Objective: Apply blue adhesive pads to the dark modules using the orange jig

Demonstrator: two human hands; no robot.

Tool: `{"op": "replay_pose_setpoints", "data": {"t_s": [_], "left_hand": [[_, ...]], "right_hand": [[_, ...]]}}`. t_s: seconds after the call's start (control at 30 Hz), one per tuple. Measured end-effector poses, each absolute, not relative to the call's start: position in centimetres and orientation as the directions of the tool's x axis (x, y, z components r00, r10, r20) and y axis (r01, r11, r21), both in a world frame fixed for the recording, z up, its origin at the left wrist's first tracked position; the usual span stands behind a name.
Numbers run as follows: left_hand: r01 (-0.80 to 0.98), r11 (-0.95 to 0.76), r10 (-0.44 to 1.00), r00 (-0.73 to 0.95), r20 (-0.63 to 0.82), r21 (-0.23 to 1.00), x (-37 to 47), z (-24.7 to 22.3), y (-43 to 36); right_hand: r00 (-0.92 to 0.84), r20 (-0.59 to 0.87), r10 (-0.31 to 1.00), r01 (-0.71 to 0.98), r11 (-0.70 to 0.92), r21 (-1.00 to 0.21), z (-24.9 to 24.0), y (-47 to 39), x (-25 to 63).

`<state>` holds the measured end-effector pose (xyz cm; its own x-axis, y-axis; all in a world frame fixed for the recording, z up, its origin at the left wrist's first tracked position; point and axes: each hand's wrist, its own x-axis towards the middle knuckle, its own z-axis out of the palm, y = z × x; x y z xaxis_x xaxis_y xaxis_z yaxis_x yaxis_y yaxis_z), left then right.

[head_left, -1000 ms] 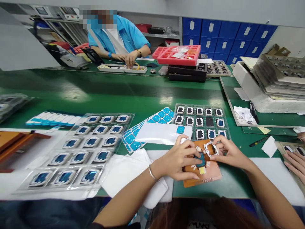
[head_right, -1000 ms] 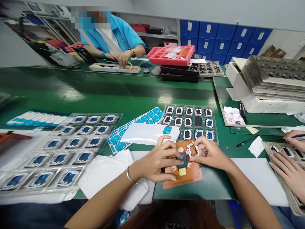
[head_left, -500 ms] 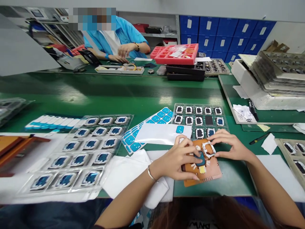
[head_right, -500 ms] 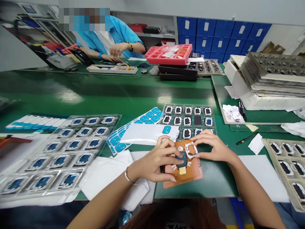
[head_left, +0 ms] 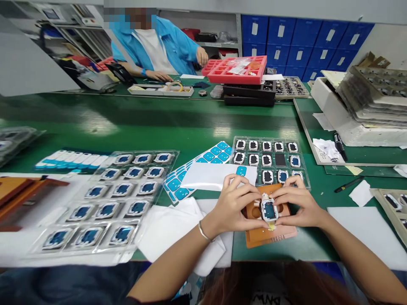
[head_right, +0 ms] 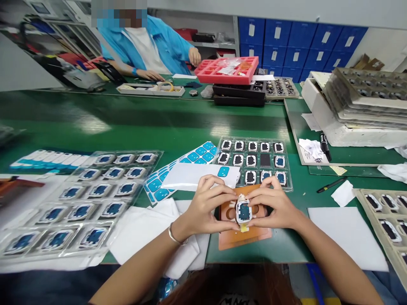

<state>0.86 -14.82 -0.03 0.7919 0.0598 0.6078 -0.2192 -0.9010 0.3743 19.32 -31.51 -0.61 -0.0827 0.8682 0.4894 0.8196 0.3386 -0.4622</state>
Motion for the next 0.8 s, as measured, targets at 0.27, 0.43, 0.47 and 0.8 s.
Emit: {"op": "replay_pose_setpoints", "data": {"t_s": [0.27, 0.43, 0.47, 0.8], "left_hand": [[-0.212, -0.931, 0.019, 0.785, 0.619, 0.297, 0.86, 0.25, -15.2], [-0.197, -0.943, 0.011, 0.788, 0.616, 0.268, 0.82, 0.28, -15.23], [-0.193, -0.944, 0.01, 0.792, 0.61, 0.267, 0.79, 0.31, -15.24], [-0.141, -0.944, 0.014, 0.885, 0.466, 0.297, 0.58, 0.46, -15.62]], "right_hand": [[-0.06, 0.537, 0.842, 0.8, 0.362, -0.478, -0.48, -31.3, 18.63], [-0.067, 0.495, 0.866, 0.796, 0.346, -0.496, -0.34, -31.26, 18.56], [-0.07, 0.487, 0.871, 0.799, 0.341, -0.495, -0.31, -31.29, 18.57], [-0.114, 0.462, 0.88, 0.787, 0.363, -0.499, -1.13, -31.25, 18.88]]}}
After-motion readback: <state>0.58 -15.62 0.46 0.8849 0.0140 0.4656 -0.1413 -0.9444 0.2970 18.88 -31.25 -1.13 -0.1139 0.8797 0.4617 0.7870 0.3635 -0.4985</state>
